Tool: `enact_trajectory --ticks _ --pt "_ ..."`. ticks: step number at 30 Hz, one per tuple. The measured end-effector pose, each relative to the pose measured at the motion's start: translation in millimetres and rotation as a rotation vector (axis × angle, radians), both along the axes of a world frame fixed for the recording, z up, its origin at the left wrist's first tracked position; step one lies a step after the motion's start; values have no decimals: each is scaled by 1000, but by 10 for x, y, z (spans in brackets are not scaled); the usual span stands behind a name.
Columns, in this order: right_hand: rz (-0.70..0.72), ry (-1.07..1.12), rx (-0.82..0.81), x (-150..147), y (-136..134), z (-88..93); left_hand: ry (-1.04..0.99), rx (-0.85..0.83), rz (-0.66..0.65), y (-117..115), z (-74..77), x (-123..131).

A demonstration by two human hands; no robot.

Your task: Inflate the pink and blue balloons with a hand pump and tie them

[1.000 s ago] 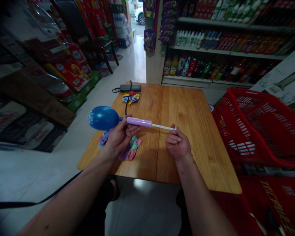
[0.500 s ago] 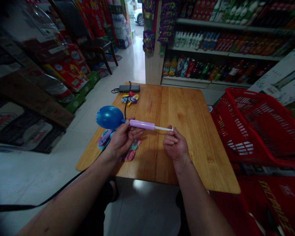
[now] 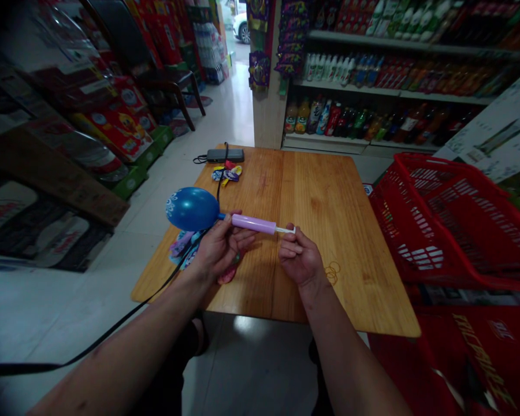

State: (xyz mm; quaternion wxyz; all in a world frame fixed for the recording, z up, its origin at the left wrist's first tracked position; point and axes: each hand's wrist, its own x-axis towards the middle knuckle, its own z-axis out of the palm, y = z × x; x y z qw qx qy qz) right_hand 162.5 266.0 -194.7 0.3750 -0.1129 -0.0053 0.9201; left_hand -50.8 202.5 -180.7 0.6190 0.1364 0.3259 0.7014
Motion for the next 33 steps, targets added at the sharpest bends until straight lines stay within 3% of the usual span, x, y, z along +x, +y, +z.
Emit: enact_trajectory --ticks 4,11,16,20,28,33 --pt "-54 3 23 79 58 45 24 14 81 2 30 -106" --pt "21 -52 -34 -184 -122 -32 24 -21 11 -55 -65 203" --pt "19 -80 -10 -36 2 23 3 -7 7 14 10 11" --pt "-36 -43 5 100 79 55 22 8 86 16 55 -104" --pt "67 -49 3 -120 -100 -39 9 -17 3 -90 -35 233" --pt "37 -70 -6 60 42 14 -1 -21 2 -3 26 8"
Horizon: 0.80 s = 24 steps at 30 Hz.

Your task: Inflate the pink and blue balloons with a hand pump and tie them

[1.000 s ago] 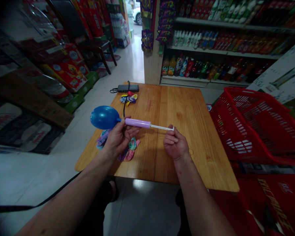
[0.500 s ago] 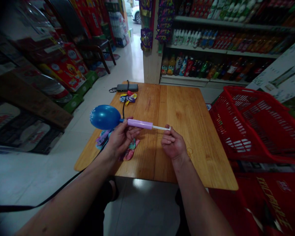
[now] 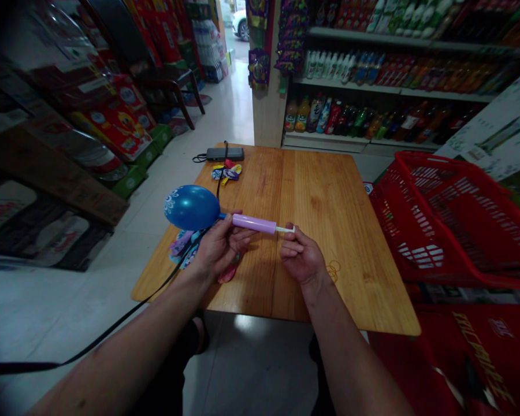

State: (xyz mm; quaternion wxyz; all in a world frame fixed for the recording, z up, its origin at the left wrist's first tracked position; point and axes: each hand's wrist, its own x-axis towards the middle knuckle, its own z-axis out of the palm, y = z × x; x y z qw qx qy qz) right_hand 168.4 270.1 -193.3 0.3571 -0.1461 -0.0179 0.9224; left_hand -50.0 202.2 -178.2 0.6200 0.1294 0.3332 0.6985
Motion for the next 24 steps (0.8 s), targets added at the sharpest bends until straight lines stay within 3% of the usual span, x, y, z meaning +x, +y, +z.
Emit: enact_trajectory --ticks 4,11,19,21,24 --pt "-64 9 20 67 38 27 22 31 94 4 -1 -108" --pt "-2 -13 10 -199 -152 -44 58 6 16 -109 -80 251" --pt "-36 -39 14 4 16 53 18 42 49 -8 -17 -114" --pt "-60 7 7 15 11 44 20 62 79 -30 -5 -111" --pt "-21 17 6 -93 -109 9 9 36 16 -92 -5 34"
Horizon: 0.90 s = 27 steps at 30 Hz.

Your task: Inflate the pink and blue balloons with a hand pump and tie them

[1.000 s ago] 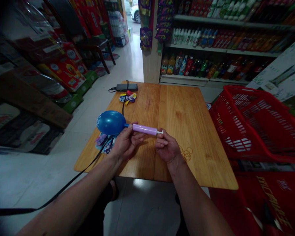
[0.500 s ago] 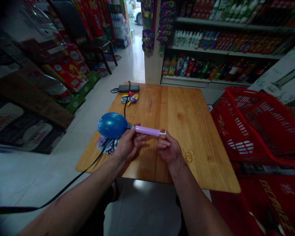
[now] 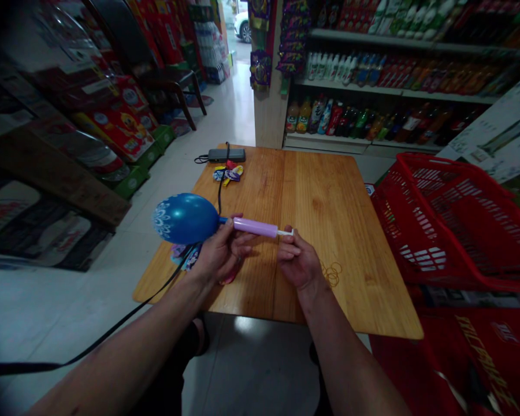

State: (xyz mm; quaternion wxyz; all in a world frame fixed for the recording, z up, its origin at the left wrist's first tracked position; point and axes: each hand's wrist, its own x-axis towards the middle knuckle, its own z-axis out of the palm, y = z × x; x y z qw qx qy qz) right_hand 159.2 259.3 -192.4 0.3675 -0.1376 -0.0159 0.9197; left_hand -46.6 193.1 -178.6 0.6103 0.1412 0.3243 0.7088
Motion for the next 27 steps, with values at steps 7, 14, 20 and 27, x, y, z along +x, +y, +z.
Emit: enact_trajectory --ticks 7,14,20,27 --pt "21 -43 -19 -68 -80 37 -16 -14 -43 18 -23 75" --pt "-37 15 59 176 112 14 22 17 55 58 -11 -85" --pt "49 -36 35 -91 -87 -88 9 -31 -64 -44 -44 169" --pt "13 -22 -17 86 65 33 21 -18 -14 38 25 -29"
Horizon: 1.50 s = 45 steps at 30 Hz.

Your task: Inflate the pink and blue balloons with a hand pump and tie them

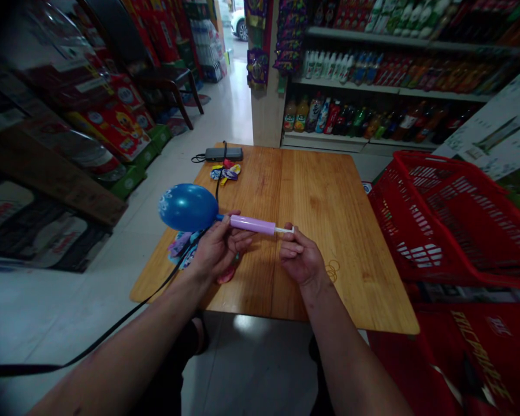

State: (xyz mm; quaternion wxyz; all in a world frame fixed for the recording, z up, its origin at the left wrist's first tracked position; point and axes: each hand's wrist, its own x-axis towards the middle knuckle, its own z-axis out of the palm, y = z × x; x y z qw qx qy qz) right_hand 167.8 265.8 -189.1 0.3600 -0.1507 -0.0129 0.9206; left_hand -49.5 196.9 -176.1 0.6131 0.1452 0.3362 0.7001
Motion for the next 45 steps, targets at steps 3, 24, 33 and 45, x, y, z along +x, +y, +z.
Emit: enact_trajectory --ticks 3,24,33,45 --pt "-62 23 8 73 61 33 19 23 68 18 21 -90" --pt "22 58 16 -114 -27 -84 6 4 62 -8 -53 60" --pt "-11 1 -35 -27 53 -35 -2 -2 32 49 -27 -16" --pt "-6 -20 -58 -239 -134 -60 11 -2 19 -32 -94 144"
